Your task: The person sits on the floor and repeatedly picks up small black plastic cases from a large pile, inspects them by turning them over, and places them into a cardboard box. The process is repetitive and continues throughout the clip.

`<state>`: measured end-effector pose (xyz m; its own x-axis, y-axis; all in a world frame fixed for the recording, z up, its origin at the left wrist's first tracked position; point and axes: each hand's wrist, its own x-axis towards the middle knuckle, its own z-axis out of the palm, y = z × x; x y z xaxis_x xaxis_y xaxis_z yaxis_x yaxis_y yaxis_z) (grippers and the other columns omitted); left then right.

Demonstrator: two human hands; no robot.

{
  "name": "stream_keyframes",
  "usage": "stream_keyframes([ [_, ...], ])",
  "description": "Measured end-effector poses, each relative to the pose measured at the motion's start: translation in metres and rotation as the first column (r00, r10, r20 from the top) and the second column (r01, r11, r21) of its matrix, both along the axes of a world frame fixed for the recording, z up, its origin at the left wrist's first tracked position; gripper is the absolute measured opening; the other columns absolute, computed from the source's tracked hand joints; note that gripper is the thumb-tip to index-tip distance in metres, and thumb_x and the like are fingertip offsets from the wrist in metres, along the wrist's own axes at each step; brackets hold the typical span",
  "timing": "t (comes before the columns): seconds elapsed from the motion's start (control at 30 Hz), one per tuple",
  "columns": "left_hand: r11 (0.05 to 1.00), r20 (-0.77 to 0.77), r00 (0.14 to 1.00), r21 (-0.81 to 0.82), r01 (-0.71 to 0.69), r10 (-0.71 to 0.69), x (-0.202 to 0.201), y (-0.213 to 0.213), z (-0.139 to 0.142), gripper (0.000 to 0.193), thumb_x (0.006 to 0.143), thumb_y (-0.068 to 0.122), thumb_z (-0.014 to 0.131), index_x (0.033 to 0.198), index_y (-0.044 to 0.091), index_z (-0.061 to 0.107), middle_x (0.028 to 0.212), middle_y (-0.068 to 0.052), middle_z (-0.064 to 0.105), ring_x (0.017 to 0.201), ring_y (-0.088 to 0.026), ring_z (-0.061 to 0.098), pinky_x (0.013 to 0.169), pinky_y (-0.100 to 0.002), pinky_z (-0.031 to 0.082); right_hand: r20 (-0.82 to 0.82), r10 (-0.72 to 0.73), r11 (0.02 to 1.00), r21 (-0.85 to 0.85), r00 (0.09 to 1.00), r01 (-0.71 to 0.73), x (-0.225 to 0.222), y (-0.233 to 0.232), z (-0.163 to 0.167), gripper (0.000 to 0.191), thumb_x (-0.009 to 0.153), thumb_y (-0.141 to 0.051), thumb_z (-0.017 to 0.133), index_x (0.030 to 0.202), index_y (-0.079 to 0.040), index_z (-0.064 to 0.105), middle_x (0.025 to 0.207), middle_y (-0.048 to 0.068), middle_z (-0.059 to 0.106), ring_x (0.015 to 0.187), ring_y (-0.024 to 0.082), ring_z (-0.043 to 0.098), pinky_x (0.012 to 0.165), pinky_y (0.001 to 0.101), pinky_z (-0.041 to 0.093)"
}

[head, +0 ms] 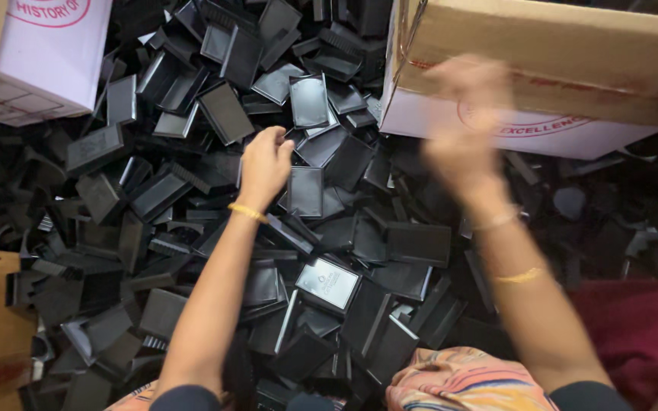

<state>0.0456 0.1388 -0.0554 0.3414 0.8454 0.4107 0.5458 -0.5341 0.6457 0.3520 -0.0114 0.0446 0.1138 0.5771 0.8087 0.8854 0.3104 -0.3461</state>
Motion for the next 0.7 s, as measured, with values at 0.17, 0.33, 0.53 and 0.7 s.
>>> stream_keyframes([
  [0.17, 0.990, -0.593, 0.794, 0.116, -0.078, 0.133, 0.034, 0.028, -0.037, 0.045, 0.085, 0.031, 0.075, 0.118, 0.003, 0.064, 0.118, -0.015, 0.070, 0.119, -0.038, 0.059, 0.094, -0.060, 0.039, 0.585, 0.272, 0.944, -0.316, 0.764, -0.094, -0.078, 0.051, -0.079, 0.071, 0.059, -0.005, 0.062, 0.130, -0.002, 0.061, 0.137, 0.015, 0.061, 0.135, 0.029, 0.047, 0.110, 0.0559, 0.030],
  [0.33, 0.978, -0.672, 0.727, -0.016, -0.210, 0.145, 0.050, 0.030, -0.041, 0.086, 0.073, 0.044, 0.083, 0.142, 0.004, 0.051, 0.113, -0.016, 0.071, 0.122, -0.043, 0.052, 0.092, -0.065, 0.031, 0.588, 0.375, 0.779, -0.619, 0.717, 0.100, -0.095, 0.038, -0.101, 0.025, 0.099, -0.015, 0.057, 0.117, -0.001, 0.066, 0.118, 0.016, 0.061, 0.121, 0.032, 0.054, 0.108, 0.0506, 0.040],
  [0.53, 0.969, -0.544, 0.827, -0.095, -0.227, 0.141, 0.044, -0.004, -0.018, 0.033, 0.082, 0.039, 0.079, 0.102, 0.014, 0.073, 0.115, -0.013, 0.067, 0.120, -0.041, 0.052, 0.105, -0.061, 0.027, 0.361, 0.281, 0.626, -0.771, 0.889, 0.115, -0.091, 0.018, -0.117, 0.030, 0.086, -0.026, 0.068, 0.104, -0.003, 0.062, 0.113, 0.021, 0.058, 0.103, 0.038, 0.055, 0.086, 0.0493, 0.046],
  [0.7, 0.945, -0.290, 0.943, 0.322, -0.063, 0.162, 0.007, -0.071, 0.030, 0.038, 0.073, 0.034, 0.085, 0.098, 0.013, 0.065, 0.121, -0.009, 0.056, 0.111, -0.037, 0.050, 0.102, -0.057, 0.029, 0.023, 0.214, 0.458, -0.885, 0.977, -0.080, -0.068, 0.006, -0.120, 0.051, 0.080, -0.029, 0.078, 0.119, -0.002, 0.057, 0.114, 0.024, 0.057, 0.106, 0.042, 0.053, 0.090, 0.0509, 0.048],
])
